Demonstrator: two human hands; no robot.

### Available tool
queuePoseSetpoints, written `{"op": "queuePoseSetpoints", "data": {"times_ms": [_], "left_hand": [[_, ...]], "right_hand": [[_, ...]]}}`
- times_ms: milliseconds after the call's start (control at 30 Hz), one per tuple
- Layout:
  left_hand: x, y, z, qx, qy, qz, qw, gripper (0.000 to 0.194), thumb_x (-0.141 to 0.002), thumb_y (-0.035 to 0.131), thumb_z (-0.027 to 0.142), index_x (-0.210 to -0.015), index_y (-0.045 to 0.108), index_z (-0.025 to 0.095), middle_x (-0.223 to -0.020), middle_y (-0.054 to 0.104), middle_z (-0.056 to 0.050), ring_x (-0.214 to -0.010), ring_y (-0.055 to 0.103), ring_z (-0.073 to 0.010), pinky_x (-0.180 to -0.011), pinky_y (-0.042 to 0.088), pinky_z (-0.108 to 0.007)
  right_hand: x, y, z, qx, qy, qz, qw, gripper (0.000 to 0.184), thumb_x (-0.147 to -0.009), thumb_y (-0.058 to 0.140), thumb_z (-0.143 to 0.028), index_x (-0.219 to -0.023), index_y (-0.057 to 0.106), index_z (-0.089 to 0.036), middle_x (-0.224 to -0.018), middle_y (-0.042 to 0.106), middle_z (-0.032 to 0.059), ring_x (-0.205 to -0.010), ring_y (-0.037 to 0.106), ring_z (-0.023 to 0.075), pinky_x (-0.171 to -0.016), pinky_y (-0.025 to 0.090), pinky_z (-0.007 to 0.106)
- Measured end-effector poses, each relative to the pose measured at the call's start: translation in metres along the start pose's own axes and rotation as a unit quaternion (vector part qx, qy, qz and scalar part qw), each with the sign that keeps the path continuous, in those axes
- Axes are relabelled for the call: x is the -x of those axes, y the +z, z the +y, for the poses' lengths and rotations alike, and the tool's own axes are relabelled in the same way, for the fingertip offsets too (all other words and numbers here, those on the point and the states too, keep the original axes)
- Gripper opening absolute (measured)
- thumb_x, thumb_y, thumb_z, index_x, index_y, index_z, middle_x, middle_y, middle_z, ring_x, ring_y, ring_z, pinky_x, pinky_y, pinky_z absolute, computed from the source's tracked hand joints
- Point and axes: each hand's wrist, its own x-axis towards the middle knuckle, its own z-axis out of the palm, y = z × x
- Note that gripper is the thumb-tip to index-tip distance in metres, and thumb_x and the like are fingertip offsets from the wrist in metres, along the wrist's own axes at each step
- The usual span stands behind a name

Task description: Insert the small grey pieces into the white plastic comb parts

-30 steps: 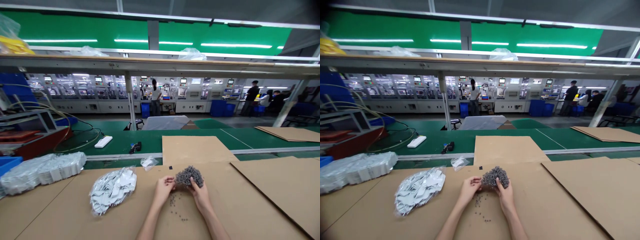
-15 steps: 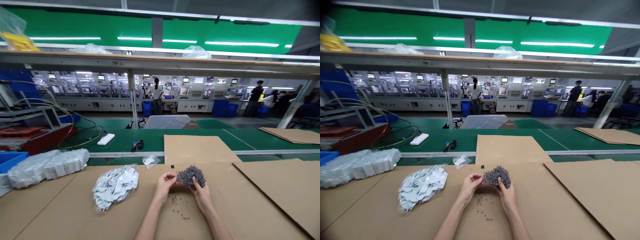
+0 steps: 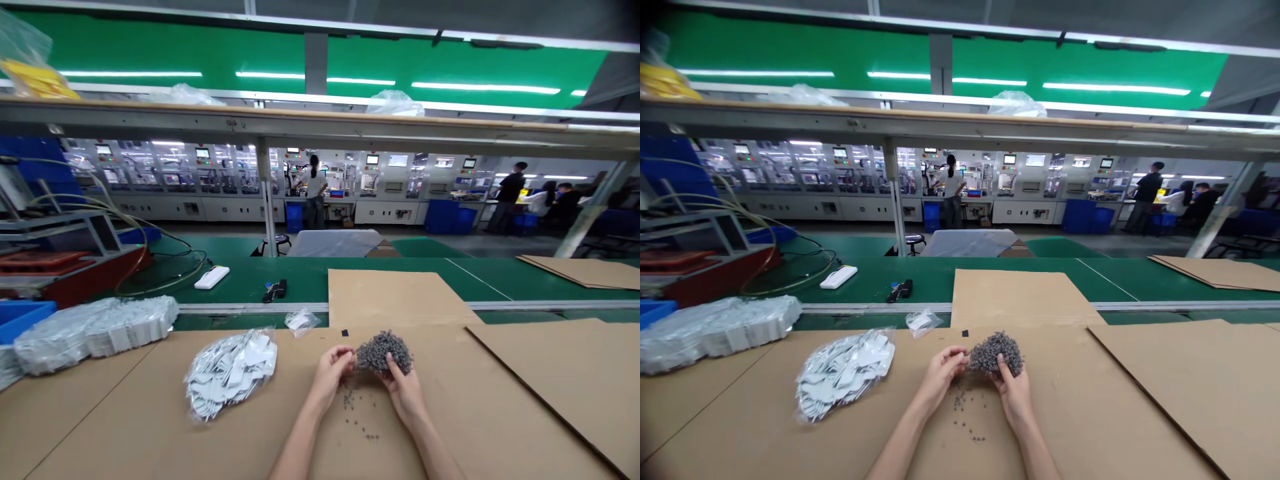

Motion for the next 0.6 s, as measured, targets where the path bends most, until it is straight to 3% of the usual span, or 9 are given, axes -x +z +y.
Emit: {"op": "queuePoseSetpoints", "data": {"times_ms": [100,233,367,500,600], "left_hand": [[0.0002,0.0012,-0.0027,-0.017,-0.021,-0.013,1.0,0.028,-0.063,0.068,0.029,-0.082,0.061,0.01,-0.072,0.061,-0.006,-0.06,0.055,-0.012,-0.057,0.043,-0.022],[0.001,0.0017,-0.0005,0.012,-0.004,-0.023,1.0,0.029,-0.065,0.066,0.029,-0.087,0.059,0.011,-0.081,0.06,-0.007,-0.07,0.056,-0.0128,-0.065,0.043,-0.023],[0.0017,0.0017,0.0018,-0.007,-0.016,-0.006,1.0,0.031,-0.063,0.068,0.028,-0.086,0.06,0.011,-0.079,0.06,-0.006,-0.067,0.056,-0.0131,-0.062,0.044,-0.023],[0.0023,0.003,0.0032,0.042,-0.005,-0.038,0.998,0.026,-0.069,0.062,0.03,-0.088,0.059,0.012,-0.085,0.058,-0.008,-0.073,0.056,-0.0139,-0.066,0.044,-0.025],[0.0024,0.0034,0.0045,0.026,0.005,-0.019,0.999,0.025,-0.069,0.063,0.028,-0.088,0.059,0.012,-0.087,0.058,-0.008,-0.073,0.055,-0.0135,-0.065,0.044,-0.024]], "right_hand": [[0.0005,0.0013,0.0006,0.015,0.001,0.006,1.0,0.039,-0.062,0.068,-0.03,-0.098,0.052,-0.024,-0.097,0.061,0.0006,-0.086,0.057,0.0197,-0.066,0.05,0.032],[0.0003,0.0003,0.0026,0.043,-0.015,0.046,0.998,0.046,-0.057,0.071,-0.03,-0.098,0.051,-0.026,-0.095,0.062,-0.0004,-0.086,0.057,0.0204,-0.064,0.05,0.031],[0.0006,-0.0005,0.002,0.016,-0.019,0.013,1.0,0.041,-0.062,0.067,-0.031,-0.099,0.051,-0.025,-0.099,0.061,0.0014,-0.088,0.057,0.0199,-0.067,0.05,0.031],[0.0,-0.0007,0.0022,0.047,-0.028,0.047,0.997,0.047,-0.057,0.072,-0.029,-0.098,0.05,-0.025,-0.094,0.062,0.0001,-0.086,0.057,0.0208,-0.064,0.05,0.031],[0.0003,0.0,0.0027,0.027,-0.021,0.025,0.999,0.045,-0.059,0.07,-0.03,-0.099,0.049,-0.026,-0.1,0.06,0.0003,-0.091,0.055,0.0209,-0.068,0.05,0.033]]}}
